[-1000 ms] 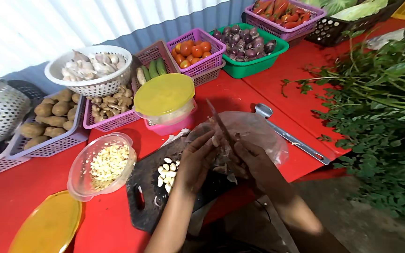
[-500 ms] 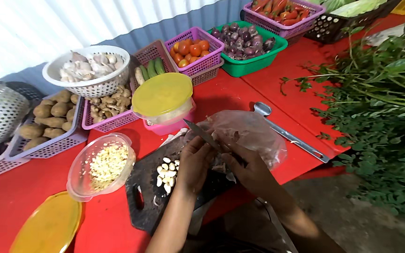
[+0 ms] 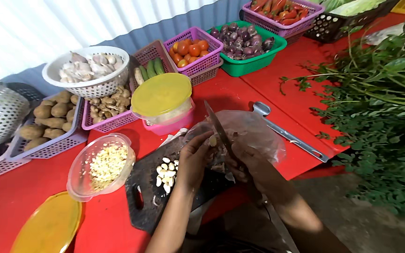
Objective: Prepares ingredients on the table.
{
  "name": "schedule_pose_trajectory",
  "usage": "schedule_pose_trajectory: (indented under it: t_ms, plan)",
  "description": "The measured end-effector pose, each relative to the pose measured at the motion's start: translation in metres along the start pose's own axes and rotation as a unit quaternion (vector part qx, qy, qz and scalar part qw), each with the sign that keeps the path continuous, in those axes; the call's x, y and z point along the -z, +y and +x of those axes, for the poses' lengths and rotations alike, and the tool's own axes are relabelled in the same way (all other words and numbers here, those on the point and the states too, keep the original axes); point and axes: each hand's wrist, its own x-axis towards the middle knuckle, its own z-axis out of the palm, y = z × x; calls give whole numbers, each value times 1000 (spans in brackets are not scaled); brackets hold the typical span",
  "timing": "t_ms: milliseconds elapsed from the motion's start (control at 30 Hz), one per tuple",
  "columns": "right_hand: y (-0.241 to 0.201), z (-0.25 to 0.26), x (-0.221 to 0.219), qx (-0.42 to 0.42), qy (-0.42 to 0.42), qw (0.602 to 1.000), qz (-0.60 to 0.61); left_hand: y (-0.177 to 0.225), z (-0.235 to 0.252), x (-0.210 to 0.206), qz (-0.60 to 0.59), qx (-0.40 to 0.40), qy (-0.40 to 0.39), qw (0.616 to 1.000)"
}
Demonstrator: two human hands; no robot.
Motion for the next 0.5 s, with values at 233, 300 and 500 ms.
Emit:
schedule_pose_trajectory:
  t_ms: [233,300,500]
  plan:
    - [-1,2,-5,62,5,990,-125,-6,0,5,144,-116,-15,983]
    - [1,3,-8,78,18,987,-139,-6,-2,3,175,-151,-2,973]
    - [0,2,-9,90,9,984,-151,-1,-7,-1,245,-218,22,945]
